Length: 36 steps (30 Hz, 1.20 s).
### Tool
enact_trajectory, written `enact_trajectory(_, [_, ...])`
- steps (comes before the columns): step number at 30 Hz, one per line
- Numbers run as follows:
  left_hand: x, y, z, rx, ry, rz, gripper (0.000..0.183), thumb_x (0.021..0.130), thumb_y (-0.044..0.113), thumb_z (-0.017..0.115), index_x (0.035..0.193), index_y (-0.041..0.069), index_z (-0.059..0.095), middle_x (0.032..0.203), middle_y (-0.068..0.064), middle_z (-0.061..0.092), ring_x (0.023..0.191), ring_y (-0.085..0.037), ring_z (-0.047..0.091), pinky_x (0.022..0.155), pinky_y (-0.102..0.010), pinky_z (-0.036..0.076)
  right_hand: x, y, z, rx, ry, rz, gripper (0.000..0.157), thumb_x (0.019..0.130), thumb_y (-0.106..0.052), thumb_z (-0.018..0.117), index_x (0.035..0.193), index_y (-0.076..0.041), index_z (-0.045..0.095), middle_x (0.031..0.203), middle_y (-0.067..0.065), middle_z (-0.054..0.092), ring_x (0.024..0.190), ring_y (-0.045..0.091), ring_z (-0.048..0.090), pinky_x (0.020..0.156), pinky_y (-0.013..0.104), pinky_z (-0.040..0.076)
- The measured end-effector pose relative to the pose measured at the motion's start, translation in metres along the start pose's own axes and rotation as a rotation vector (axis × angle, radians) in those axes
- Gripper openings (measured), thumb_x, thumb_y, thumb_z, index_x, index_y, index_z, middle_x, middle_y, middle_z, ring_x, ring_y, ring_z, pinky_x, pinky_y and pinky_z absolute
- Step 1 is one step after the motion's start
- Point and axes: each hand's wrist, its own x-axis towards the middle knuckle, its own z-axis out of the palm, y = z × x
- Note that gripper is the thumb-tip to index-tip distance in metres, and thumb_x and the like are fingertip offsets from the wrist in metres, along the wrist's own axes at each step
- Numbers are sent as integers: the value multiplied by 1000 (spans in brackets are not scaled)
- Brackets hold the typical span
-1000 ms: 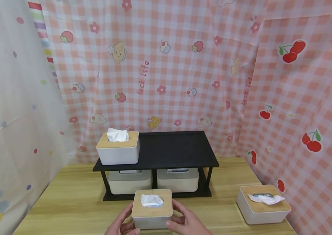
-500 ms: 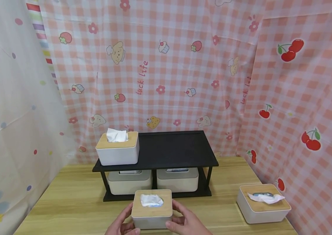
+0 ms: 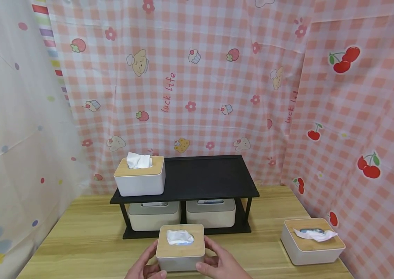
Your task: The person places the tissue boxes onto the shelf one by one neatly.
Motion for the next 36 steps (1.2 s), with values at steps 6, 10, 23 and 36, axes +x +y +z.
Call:
enact_trajectory(6, [-4, 8, 2, 29, 15, -30, 108, 78, 31, 85, 159, 10, 16, 158, -36, 14, 119, -34, 63, 85, -40, 59, -4, -4, -1, -22, 15, -23, 83, 94, -32, 68, 157, -6, 21, 157, 32, 26, 122, 33, 60, 91, 41, 57])
enact_trajectory(10, [-8, 16, 3, 72, 12, -39, 108, 78, 36, 84, 159, 10, 17, 157, -35, 15, 118, -34, 63, 85, -41, 59, -7, -10, 0, -44, 17, -38, 82, 95, -31, 67, 157, -5, 20, 156, 32, 27, 121, 33, 60, 89, 40, 57])
enact_trajectory(23, [-20, 40, 5, 181, 35, -27, 108, 79, 46, 81, 159, 10, 16, 157, -35, 21, 111, -34, 62, 85, -46, 58, -21, -36, 0, -72, -7, -35, 82, 97, -34, 64, 158, -7, 17, 159, 30, 24, 121, 30, 59, 93, 38, 56])
enact_trajectory(36, [-28, 65, 5, 276, 55, 2, 98, 82, 49, 76, 157, 16, 24, 153, -25, 35, 105, -24, 59, 83, -37, 53, -34, -60, -1, -109, 0, -104, 77, 99, -27, 62, 158, -8, 17, 160, 25, 24, 123, 30, 58, 91, 29, 56])
